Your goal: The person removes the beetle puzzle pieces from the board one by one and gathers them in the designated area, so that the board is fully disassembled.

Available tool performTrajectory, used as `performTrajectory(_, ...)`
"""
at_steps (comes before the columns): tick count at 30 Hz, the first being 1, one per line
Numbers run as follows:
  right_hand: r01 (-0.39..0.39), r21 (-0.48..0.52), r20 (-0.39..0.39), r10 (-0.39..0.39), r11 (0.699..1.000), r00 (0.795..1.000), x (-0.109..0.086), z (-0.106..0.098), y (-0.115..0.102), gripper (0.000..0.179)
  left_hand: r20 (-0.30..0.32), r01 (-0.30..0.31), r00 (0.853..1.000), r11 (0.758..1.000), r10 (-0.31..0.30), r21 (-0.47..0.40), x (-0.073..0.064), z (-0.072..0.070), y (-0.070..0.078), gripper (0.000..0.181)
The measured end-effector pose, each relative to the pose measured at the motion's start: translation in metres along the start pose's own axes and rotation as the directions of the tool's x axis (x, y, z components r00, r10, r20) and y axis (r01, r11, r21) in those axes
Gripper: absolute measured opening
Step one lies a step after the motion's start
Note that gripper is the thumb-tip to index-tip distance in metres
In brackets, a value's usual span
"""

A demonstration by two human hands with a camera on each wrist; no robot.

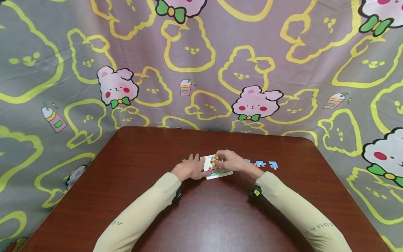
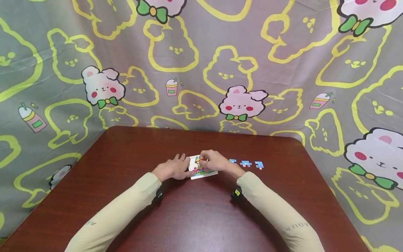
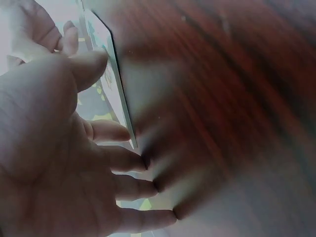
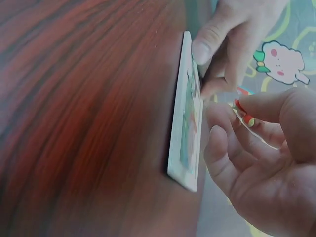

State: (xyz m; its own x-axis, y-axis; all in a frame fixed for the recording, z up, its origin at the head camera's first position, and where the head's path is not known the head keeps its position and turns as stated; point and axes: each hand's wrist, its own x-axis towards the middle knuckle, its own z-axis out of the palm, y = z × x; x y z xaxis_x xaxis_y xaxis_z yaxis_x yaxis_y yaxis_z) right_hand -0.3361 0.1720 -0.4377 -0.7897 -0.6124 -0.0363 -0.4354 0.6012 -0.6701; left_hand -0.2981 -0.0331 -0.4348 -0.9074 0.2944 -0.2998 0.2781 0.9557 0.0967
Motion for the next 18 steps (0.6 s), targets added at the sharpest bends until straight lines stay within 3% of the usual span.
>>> performTrajectory(5,-0.017,0.056,0.014,0.016,0.998,1.000,-0.015,-0.011,0.009,0.008,0.009,0.001,1.000,1.000,-0.001,-0.016,-0.001,-0.002,0.000,0.081)
performTrajectory(11,-0.026,0.064,0.021,0.024,0.998,0.999,-0.032,-0.029,0.026,0.015,0.021,-0.041,0.999,0.999,0.042,-0.021,-0.004,-0.004,-0.005,0.076)
performTrajectory(18,-0.033,0.023,0.126,0.030,0.999,0.992,-0.049,-0.052,0.041,0.025,0.017,-0.070,0.997,0.997,0.071,-0.031,-0.003,-0.005,-0.012,0.062)
